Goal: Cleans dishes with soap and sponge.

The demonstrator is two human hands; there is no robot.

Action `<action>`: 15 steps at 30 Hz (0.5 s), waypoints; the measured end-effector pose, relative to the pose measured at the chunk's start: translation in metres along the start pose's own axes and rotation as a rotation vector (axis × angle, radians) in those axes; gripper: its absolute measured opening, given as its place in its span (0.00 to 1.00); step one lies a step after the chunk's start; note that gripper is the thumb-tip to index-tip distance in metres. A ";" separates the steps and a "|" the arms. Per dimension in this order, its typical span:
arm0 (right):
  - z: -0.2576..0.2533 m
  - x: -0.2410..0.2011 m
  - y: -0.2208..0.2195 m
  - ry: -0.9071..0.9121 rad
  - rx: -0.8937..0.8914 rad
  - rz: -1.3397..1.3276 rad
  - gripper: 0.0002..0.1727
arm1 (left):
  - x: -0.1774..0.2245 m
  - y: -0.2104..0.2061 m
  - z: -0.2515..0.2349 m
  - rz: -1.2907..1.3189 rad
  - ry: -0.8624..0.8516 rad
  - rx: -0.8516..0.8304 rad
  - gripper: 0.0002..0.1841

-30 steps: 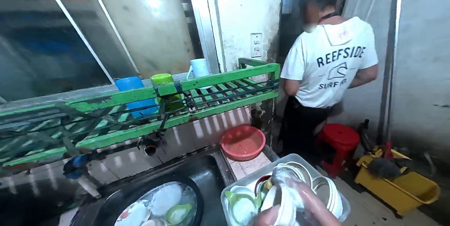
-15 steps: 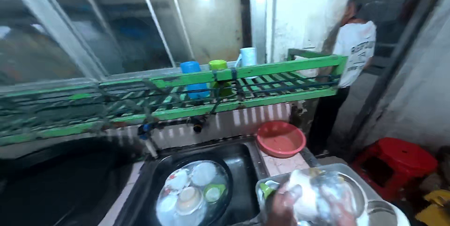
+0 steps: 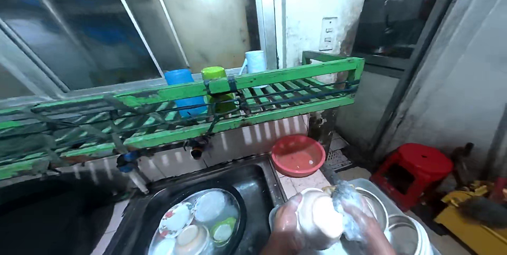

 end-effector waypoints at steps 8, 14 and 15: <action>0.002 -0.034 -0.007 -0.024 -0.155 0.015 0.40 | 0.028 -0.021 0.028 -0.570 -0.181 -0.292 0.17; 0.029 -0.075 -0.006 0.383 0.083 0.152 0.41 | 0.005 -0.007 0.010 -0.449 -0.181 -0.136 0.28; 0.037 -0.080 -0.012 0.555 0.062 0.307 0.37 | -0.011 -0.007 0.005 -0.320 -0.039 -0.121 0.31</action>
Point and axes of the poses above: each hand's wrist, its own z-axis away from the middle knuckle, its own y-axis out of the back of the hand, x = y × z, the point moved 5 cm from there along -z, towards the middle knuckle, and after that the axes turned 1 degree about -y, right-handed, at the moved point
